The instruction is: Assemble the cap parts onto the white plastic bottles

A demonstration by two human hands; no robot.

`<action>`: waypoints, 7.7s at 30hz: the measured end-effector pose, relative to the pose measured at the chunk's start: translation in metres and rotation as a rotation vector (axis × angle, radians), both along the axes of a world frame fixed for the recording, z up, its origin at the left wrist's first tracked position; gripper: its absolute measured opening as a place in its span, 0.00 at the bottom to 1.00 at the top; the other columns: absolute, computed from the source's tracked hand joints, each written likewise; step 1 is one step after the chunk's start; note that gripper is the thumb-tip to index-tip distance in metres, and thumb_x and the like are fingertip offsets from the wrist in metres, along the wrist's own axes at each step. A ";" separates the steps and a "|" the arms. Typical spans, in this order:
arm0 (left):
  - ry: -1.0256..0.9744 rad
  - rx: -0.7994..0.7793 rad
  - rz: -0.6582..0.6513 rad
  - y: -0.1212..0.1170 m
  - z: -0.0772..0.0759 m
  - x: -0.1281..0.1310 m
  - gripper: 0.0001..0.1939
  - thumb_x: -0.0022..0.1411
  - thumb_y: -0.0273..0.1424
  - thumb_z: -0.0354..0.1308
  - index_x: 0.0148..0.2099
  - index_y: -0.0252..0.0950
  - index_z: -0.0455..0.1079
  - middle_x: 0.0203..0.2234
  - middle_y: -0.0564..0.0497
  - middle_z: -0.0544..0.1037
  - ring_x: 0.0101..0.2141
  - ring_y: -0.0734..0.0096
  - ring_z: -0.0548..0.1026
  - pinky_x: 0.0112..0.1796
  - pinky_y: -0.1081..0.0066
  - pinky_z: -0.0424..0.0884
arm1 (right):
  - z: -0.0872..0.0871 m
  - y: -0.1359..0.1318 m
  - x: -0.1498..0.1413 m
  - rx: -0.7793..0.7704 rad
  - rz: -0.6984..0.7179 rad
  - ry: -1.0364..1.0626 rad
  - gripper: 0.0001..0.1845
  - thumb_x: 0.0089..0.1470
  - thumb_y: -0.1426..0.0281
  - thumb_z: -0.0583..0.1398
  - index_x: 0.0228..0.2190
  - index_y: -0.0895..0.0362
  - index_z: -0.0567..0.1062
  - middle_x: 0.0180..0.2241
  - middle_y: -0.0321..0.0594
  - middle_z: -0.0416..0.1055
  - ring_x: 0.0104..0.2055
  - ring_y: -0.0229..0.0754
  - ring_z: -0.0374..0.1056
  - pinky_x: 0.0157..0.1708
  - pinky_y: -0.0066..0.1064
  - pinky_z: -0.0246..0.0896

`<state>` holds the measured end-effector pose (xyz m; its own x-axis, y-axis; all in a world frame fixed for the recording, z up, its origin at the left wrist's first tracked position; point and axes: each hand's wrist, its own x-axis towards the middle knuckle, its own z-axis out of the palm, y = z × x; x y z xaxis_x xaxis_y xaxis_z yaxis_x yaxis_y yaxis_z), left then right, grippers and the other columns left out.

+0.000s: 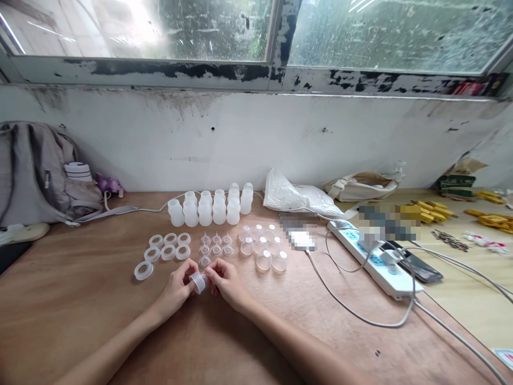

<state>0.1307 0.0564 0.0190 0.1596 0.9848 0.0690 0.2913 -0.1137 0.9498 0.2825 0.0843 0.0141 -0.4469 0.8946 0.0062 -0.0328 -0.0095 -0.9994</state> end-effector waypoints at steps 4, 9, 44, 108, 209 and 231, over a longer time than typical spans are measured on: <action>-0.028 0.016 -0.019 0.001 -0.001 0.000 0.06 0.55 0.33 0.50 0.31 0.37 0.56 0.19 0.59 0.65 0.19 0.79 0.63 0.20 0.79 0.58 | -0.002 0.002 0.000 -0.010 0.007 0.003 0.19 0.47 0.53 0.55 0.24 0.57 0.63 0.16 0.29 0.61 0.14 0.30 0.55 0.14 0.23 0.50; -0.150 -0.038 -0.080 0.004 -0.004 -0.004 0.08 0.55 0.33 0.50 0.36 0.36 0.57 0.24 0.55 0.69 0.20 0.78 0.67 0.19 0.79 0.61 | -0.003 0.005 0.000 -0.005 -0.042 -0.005 0.19 0.46 0.53 0.55 0.23 0.58 0.62 0.15 0.28 0.61 0.12 0.29 0.55 0.14 0.23 0.48; -0.248 0.118 0.018 0.027 -0.008 -0.035 0.11 0.52 0.30 0.55 0.38 0.35 0.61 0.27 0.53 0.65 0.27 0.75 0.65 0.28 0.77 0.62 | 0.121 0.210 -0.025 0.646 -0.331 -1.204 0.14 0.46 0.75 0.55 0.38 0.61 0.68 0.37 0.47 0.70 0.42 0.46 0.62 0.35 0.30 0.55; -0.769 -0.121 0.154 0.006 0.006 -0.009 0.13 0.52 0.38 0.58 0.36 0.34 0.67 0.30 0.50 0.72 0.30 0.72 0.70 0.32 0.74 0.64 | 0.011 -0.011 0.011 0.616 -0.090 -0.746 0.26 0.42 0.65 0.60 0.46 0.50 0.65 0.36 0.42 0.63 0.39 0.48 0.60 0.39 0.38 0.57; -0.404 -0.057 -0.032 0.012 0.017 -0.031 0.19 0.45 0.28 0.62 0.43 0.36 0.66 0.39 0.47 0.69 0.38 0.67 0.69 0.38 0.71 0.67 | 0.044 0.007 0.045 -0.095 0.120 0.099 0.28 0.42 0.66 0.63 0.46 0.50 0.59 0.41 0.39 0.64 0.39 0.39 0.64 0.31 0.28 0.65; -0.409 -0.067 0.056 0.014 0.016 -0.035 0.20 0.43 0.30 0.64 0.42 0.36 0.69 0.38 0.47 0.70 0.37 0.67 0.68 0.36 0.73 0.65 | 0.037 0.010 0.048 0.157 0.040 -0.317 0.22 0.52 0.58 0.51 0.47 0.55 0.60 0.34 0.41 0.66 0.21 0.32 0.63 0.15 0.24 0.59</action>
